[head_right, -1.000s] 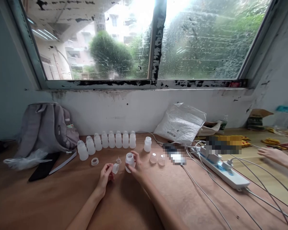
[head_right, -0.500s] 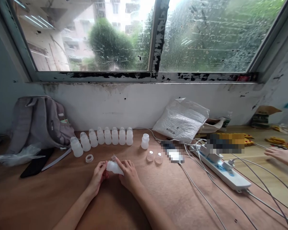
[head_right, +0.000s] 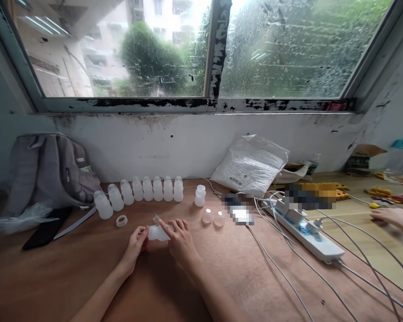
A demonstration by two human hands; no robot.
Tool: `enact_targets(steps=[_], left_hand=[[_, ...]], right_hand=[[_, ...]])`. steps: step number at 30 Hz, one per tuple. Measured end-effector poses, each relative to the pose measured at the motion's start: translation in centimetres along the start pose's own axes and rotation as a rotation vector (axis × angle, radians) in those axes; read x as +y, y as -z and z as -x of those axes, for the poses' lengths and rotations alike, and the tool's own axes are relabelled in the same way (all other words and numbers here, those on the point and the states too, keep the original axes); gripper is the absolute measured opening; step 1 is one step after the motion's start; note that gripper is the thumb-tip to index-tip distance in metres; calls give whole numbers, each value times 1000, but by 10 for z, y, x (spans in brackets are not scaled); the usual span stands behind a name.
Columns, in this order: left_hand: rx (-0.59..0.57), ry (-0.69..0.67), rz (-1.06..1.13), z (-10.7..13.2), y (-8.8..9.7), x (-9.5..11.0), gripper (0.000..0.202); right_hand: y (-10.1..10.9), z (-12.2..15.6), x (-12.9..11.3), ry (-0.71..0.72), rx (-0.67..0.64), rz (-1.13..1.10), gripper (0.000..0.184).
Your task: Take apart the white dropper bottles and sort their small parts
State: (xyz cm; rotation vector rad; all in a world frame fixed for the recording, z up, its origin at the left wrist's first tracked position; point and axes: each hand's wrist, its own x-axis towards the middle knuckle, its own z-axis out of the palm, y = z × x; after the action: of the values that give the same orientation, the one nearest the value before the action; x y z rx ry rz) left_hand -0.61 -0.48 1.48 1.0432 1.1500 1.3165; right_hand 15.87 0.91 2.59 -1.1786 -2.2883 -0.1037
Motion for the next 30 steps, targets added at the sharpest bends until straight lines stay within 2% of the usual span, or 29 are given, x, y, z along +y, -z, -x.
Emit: enact_targets(steps=[4, 8, 10, 13, 16, 19, 21, 24, 30], left_hand=[[-26, -26, -36, -1, 0, -3, 33], [-34, -34, -45, -3, 1, -7, 36], [-8, -44, -48, -3, 3, -6, 36], [31, -66, -29, -2, 6, 0, 29], [1, -65, 61, -2, 9, 9, 25], [-45, -38, 215, -3, 12, 14, 27], [-33, -4, 308, -4, 13, 14, 32], [6, 60, 331, -3, 13, 14, 38], [-85, 61, 442, 2, 11, 16, 41]], right_hand=[[1, 1, -2, 18, 11, 21, 77], [0, 1, -4, 21, 7, -61, 74], [-2, 1, -4, -6, 19, -137, 68], [-3, 1, -2, -68, 34, -234, 49], [-2, 2, -1, -115, 4, -339, 38], [0, 3, -2, -140, -25, -462, 36], [0, 4, -4, -152, -22, -517, 36], [-1, 4, -8, -170, -13, -575, 36], [0, 2, -17, -322, -103, -813, 25]])
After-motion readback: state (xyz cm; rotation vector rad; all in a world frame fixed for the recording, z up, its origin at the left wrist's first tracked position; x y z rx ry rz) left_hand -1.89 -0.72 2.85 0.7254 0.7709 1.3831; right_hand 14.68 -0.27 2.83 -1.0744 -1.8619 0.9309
